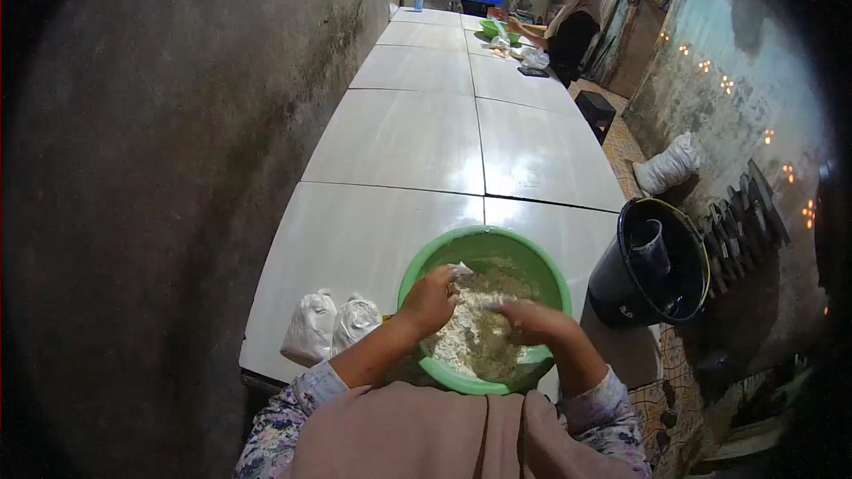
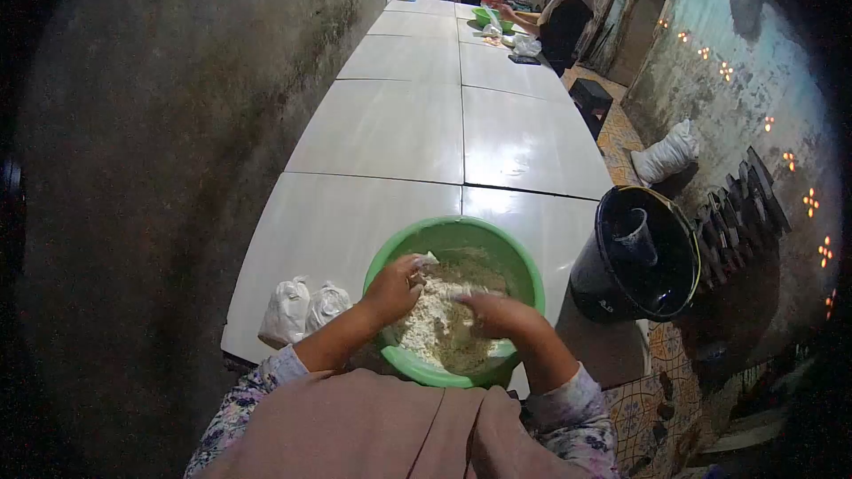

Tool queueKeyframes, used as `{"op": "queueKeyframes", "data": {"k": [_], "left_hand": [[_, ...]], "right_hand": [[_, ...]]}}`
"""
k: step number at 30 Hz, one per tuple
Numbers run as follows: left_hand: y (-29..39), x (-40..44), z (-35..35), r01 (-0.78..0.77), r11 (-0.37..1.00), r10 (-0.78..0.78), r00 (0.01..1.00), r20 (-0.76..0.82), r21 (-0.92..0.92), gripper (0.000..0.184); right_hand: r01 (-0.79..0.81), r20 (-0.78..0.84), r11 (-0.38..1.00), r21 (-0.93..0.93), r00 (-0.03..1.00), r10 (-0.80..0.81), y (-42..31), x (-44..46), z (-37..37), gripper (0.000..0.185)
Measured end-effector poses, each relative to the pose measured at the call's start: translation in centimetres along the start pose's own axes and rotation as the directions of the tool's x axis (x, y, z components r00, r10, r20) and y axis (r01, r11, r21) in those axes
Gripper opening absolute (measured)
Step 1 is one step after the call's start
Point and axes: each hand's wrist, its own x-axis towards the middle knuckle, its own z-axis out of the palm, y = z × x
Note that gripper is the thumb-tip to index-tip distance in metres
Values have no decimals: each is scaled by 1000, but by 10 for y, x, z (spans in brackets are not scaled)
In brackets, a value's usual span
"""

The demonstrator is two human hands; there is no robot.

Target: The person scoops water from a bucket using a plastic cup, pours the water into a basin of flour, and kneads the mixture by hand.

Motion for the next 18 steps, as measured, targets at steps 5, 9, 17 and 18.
{"op": "queueKeyframes", "data": {"k": [5, 9, 17, 18], "left_hand": [[-1, 3, -1, 93, 994, -98, 991, -87, -58, 40], [2, 4, -4, 16, 962, -30, 998, -47, -274, 43], [10, 1, -7, 140, 942, -144, 990, 8, -305, 39], [11, 2, -8, 116, 964, -121, 993, -6, -238, 37]], "right_hand": [[143, 24, 953, -266, 990, -142, -5, 11, 56, 53], [56, -14, 985, -165, 998, -59, -11, 23, 41, 28], [-181, -338, 967, -181, 935, 111, -12, 44, -16, 22], [-187, -341, 972, -139, 931, 131, -8, 49, -17, 22]]}}
